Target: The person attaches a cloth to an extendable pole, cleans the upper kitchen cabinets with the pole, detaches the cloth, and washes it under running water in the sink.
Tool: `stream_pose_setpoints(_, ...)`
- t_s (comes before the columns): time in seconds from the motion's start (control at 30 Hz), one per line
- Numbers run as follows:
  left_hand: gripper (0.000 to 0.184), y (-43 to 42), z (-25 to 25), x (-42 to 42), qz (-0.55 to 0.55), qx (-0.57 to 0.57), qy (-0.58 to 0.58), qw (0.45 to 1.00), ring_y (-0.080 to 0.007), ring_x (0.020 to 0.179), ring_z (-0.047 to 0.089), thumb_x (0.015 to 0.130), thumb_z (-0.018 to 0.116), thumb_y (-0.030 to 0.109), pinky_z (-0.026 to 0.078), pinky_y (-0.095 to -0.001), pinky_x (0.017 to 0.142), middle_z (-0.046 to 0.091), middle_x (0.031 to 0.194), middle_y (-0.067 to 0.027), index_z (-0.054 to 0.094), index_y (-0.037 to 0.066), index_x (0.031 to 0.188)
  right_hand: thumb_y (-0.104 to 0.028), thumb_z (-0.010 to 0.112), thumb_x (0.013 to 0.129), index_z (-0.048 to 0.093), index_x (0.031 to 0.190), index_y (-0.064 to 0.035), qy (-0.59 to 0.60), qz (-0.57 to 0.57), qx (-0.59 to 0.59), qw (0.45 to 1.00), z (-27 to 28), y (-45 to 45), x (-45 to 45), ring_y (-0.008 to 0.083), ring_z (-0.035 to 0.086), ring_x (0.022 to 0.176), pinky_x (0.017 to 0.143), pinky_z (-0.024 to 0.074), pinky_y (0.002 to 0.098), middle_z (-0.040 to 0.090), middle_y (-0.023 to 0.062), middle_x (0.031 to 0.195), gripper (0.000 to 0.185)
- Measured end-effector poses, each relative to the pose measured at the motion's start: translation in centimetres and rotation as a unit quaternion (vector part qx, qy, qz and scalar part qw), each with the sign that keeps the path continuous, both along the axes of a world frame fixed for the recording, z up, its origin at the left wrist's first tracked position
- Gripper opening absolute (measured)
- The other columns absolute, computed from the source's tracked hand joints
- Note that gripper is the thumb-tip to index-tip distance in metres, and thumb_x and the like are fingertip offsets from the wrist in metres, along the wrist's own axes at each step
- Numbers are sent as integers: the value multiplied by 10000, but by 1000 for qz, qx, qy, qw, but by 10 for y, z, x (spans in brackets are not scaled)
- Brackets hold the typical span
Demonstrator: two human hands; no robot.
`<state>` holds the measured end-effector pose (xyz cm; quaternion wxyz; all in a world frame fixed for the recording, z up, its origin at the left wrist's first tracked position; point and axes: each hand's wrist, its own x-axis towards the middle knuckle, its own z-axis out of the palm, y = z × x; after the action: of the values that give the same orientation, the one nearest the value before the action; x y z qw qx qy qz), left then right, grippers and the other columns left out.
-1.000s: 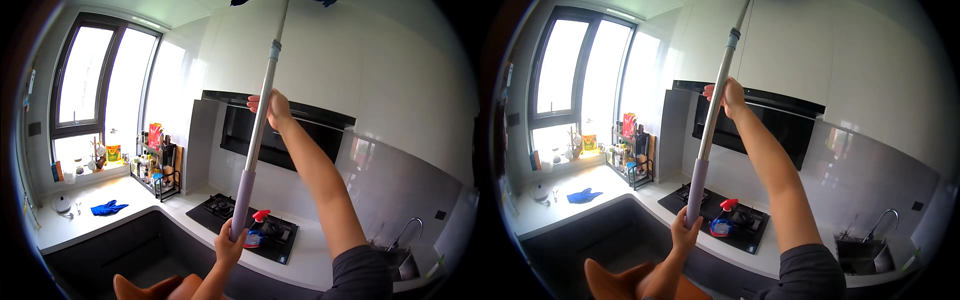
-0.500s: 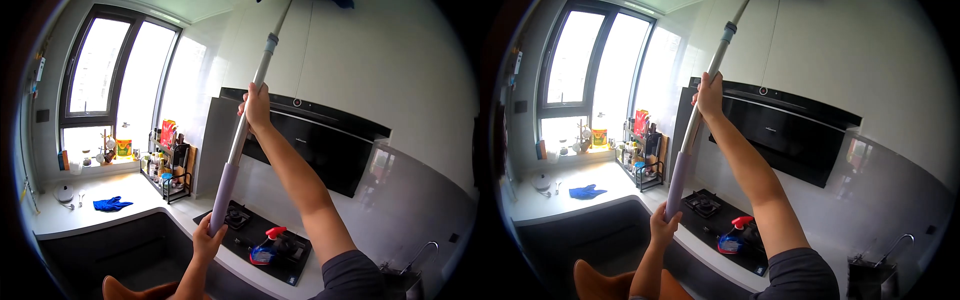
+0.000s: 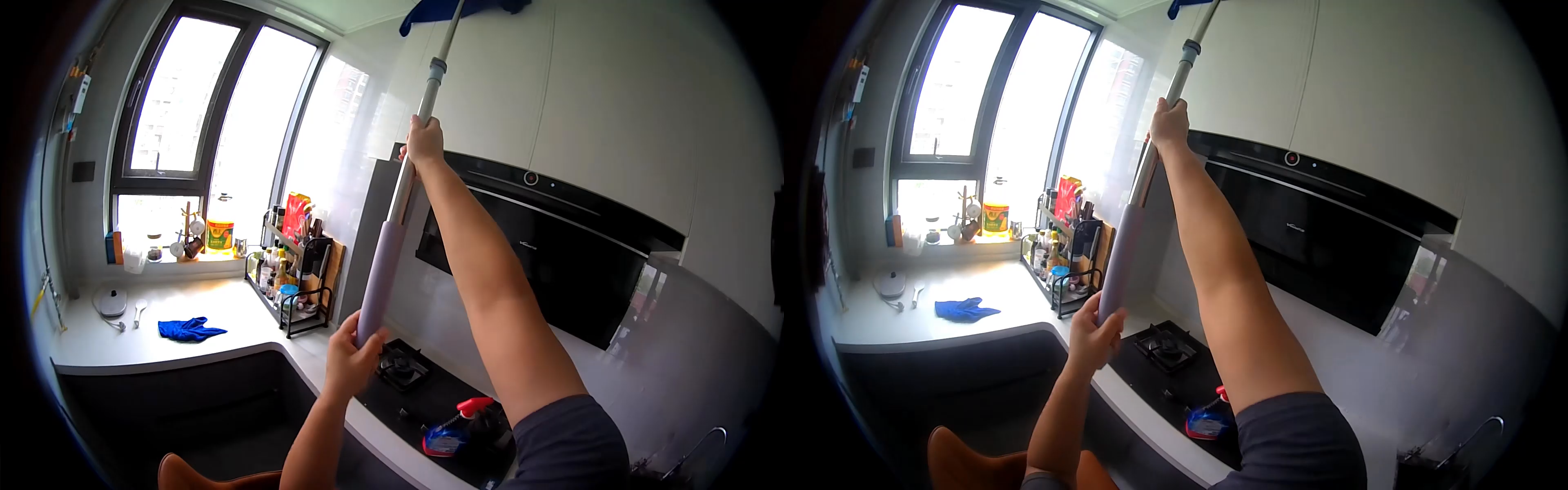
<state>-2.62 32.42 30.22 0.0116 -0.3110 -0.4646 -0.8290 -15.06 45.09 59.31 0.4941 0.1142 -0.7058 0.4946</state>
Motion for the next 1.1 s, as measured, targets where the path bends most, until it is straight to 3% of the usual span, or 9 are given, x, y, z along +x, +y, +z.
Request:
stream_pose_setpoints(0.13, 452, -12, -7, -7, 33, -1, -4, 999, -34, 514, 459, 825, 636, 127, 355, -182, 452, 525, 673, 21, 484, 2, 1232, -233, 450, 931, 390, 1066, 46, -16, -5, 1, 1000, 5, -13, -6, 216, 532, 418, 359, 442, 339, 537, 150, 752, 316)
stream_pose_setpoints(0.37, 465, -51, 3, 15, 63, 1, 19, 998, -24, 520, 460, 824, 634, 96, 356, -174, 459, 544, 673, 18, 474, -4, 1249, -242, 459, 929, 410, 1050, 49, -12, -16, 8, 1000, 12, -57, 11, 221, 543, 426, 377, 456, 330, 549, 160, 763, 319)
stream_pose_setpoints(0.4, 467, -58, 1, 18, 68, 6, 16, 998, -25, 509, 459, 824, 632, 93, 355, -174, 451, 540, 664, 18, 471, -4, 1252, -252, 446, 932, 406, 950, -8, 6, -2, 11, 1000, 10, -66, 12, 151, 460, 401, 348, 414, 309, 451, 60, 633, 247)
stream_pose_setpoints(0.8, 465, -138, -18, 73, 79, 23, -15, 996, -35, 459, 464, 833, 613, 78, 364, -184, 408, 530, 619, 4, 448, -31, 1254, -226, 466, 931, 434, 951, 17, 25, 19, 45, 999, -3, -170, 56, 148, 470, 397, 370, 418, 296, 464, 52, 597, 246)
stream_pose_setpoints(0.87, 463, -146, -18, 86, 77, 22, -19, 997, -36, 458, 464, 832, 613, 74, 364, -185, 408, 526, 619, 2, 447, -37, 1249, -244, 502, 910, 436, 1032, 58, 14, 31, 61, 998, -7, -180, 67, 233, 586, 491, 426, 482, 334, 572, 170, 786, 332)
stream_pose_setpoints(1.0, 450, -158, -28, 110, 68, 22, -25, 997, -40, 470, 467, 830, 613, 60, 368, -185, 416, 516, 626, -5, 443, -52, 1232, -242, 503, 908, 436, 1027, 50, 20, 44, 67, 997, -15, -199, 95, 226, 582, 487, 418, 473, 335, 567, 164, 740, 322)
stream_pose_setpoints(1.07, 428, -161, -34, 123, 55, 32, -25, 998, -46, 484, 475, 830, 609, 47, 374, -185, 422, 520, 644, -13, 442, -69, 1207, -224, 490, 922, 438, 967, 4, 33, 48, 72, 996, -21, -205, 114, 129, 458, 402, 379, 411, 287, 462, 47, 606, 238)
stream_pose_setpoints(1.1, 428, -161, -37, 129, 53, 29, -23, 998, -46, 484, 475, 830, 609, 47, 374, -185, 422, 520, 644, -13, 442, -69, 1207, -224, 490, 922, 438, 967, 4, 35, 46, 69, 996, -24, -206, 123, 129, 458, 402, 379, 411, 287, 462, 47, 606, 238)
